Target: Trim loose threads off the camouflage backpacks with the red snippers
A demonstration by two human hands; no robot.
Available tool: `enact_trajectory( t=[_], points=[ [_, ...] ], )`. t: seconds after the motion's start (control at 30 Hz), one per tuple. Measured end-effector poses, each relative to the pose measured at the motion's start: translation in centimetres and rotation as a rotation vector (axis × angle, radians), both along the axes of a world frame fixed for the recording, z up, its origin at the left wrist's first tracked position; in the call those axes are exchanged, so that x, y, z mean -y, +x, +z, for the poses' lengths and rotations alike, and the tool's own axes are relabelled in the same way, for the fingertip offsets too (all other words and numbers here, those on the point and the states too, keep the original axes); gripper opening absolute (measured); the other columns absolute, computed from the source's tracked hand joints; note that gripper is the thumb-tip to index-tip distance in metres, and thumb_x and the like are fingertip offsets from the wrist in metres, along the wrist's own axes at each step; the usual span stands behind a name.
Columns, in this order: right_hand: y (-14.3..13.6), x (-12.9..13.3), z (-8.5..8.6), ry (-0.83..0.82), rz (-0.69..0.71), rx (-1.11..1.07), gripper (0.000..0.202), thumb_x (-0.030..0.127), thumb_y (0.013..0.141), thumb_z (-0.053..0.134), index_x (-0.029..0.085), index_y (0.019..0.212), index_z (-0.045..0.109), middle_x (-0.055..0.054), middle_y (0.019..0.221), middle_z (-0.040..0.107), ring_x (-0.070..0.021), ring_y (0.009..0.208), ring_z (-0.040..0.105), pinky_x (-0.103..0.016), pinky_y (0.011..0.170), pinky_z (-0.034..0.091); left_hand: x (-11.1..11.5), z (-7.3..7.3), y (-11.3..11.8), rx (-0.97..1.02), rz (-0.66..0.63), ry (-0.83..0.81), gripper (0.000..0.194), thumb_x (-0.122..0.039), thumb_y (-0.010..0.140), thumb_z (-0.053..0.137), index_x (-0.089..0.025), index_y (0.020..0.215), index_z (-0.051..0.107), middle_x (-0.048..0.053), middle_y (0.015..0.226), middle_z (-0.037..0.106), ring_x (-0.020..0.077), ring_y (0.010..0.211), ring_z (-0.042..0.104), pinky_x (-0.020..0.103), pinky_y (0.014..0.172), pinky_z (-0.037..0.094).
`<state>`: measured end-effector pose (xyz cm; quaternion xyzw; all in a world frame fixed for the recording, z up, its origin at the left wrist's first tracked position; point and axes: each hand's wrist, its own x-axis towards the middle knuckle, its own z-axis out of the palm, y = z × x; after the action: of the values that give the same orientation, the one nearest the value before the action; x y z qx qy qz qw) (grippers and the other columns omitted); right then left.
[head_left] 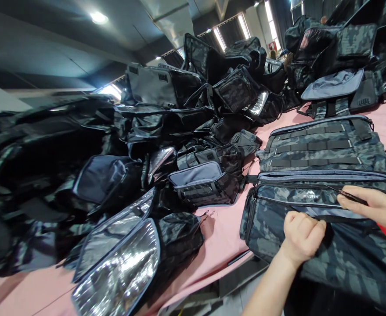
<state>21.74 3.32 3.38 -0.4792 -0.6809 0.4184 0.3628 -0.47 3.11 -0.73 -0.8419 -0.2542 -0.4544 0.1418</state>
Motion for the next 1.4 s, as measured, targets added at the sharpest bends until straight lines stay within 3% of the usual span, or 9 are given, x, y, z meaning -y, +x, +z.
enact_trajectory(
  t=[0.07,0.17,0.37,0.53,0.73,1.03,1.4],
  points=[
    [0.8,0.6,-0.3,0.124,0.009,0.181,0.041,0.057,0.093,0.048,0.019,0.084,0.060,-0.004,0.084,0.060,-0.0183,0.080,0.057,-0.028,0.072,0.048,0.0,0.2,0.1,0.007,-0.003,0.001,0.006,-0.013,0.084,0.062,-0.018,0.082,0.063,-0.004,0.065,0.064,0.0087,0.062,0.056,0.030,0.063,0.033],
    [1.7,1.6,-0.6,0.295,0.018,0.367,0.030,0.047,0.095,0.050,0.024,0.111,0.061,-0.004,0.105,0.063,-0.0189,0.093,0.061,-0.028,0.079,0.049,-0.1,0.4,0.1,0.033,-0.027,0.026,0.006,-0.011,0.083,0.063,-0.017,0.081,0.062,-0.004,0.066,0.064,0.0089,0.061,0.055,0.030,0.062,0.033],
    [2.2,2.4,-0.8,0.537,0.028,0.404,0.019,0.036,0.095,0.052,0.024,0.107,0.060,-0.002,0.099,0.063,-0.0146,0.087,0.064,-0.021,0.071,0.051,0.0,0.4,0.2,0.039,-0.019,0.032,0.005,-0.012,0.083,0.064,-0.017,0.083,0.063,-0.004,0.066,0.064,0.0087,0.062,0.056,0.029,0.062,0.033],
    [1.5,2.4,-0.6,0.573,0.014,0.394,0.021,0.036,0.099,0.044,0.023,0.092,0.058,0.001,0.085,0.062,-0.0123,0.075,0.063,-0.023,0.065,0.049,0.0,0.4,0.2,0.034,-0.020,0.025,0.005,-0.012,0.082,0.065,-0.016,0.082,0.063,-0.004,0.066,0.064,0.0087,0.063,0.055,0.030,0.063,0.033],
    [1.3,2.4,-0.4,0.592,0.001,0.447,0.022,0.039,0.099,0.043,0.025,0.089,0.057,0.003,0.078,0.060,-0.0112,0.067,0.062,-0.023,0.058,0.047,0.0,0.0,0.1,0.035,-0.016,0.014,0.008,-0.013,0.084,0.063,-0.018,0.090,0.064,-0.005,0.067,0.066,0.0083,0.063,0.057,0.030,0.065,0.033],
    [1.7,2.0,-1.8,0.529,0.016,0.477,0.023,0.043,0.100,0.042,0.026,0.094,0.056,0.003,0.083,0.060,-0.0132,0.071,0.062,-0.027,0.062,0.047,0.0,0.3,0.1,0.029,-0.025,0.029,0.007,-0.012,0.083,0.065,-0.017,0.089,0.063,-0.005,0.066,0.065,0.0084,0.063,0.056,0.029,0.064,0.034],
    [1.5,1.9,-2.9,0.588,0.045,0.456,0.019,0.038,0.101,0.041,0.026,0.098,0.055,0.003,0.088,0.057,-0.0122,0.074,0.059,-0.027,0.066,0.043,-0.1,0.4,0.2,0.041,-0.034,0.045,0.005,-0.012,0.084,0.064,-0.017,0.087,0.062,-0.004,0.065,0.064,0.0087,0.063,0.055,0.028,0.064,0.035]
  ],
)
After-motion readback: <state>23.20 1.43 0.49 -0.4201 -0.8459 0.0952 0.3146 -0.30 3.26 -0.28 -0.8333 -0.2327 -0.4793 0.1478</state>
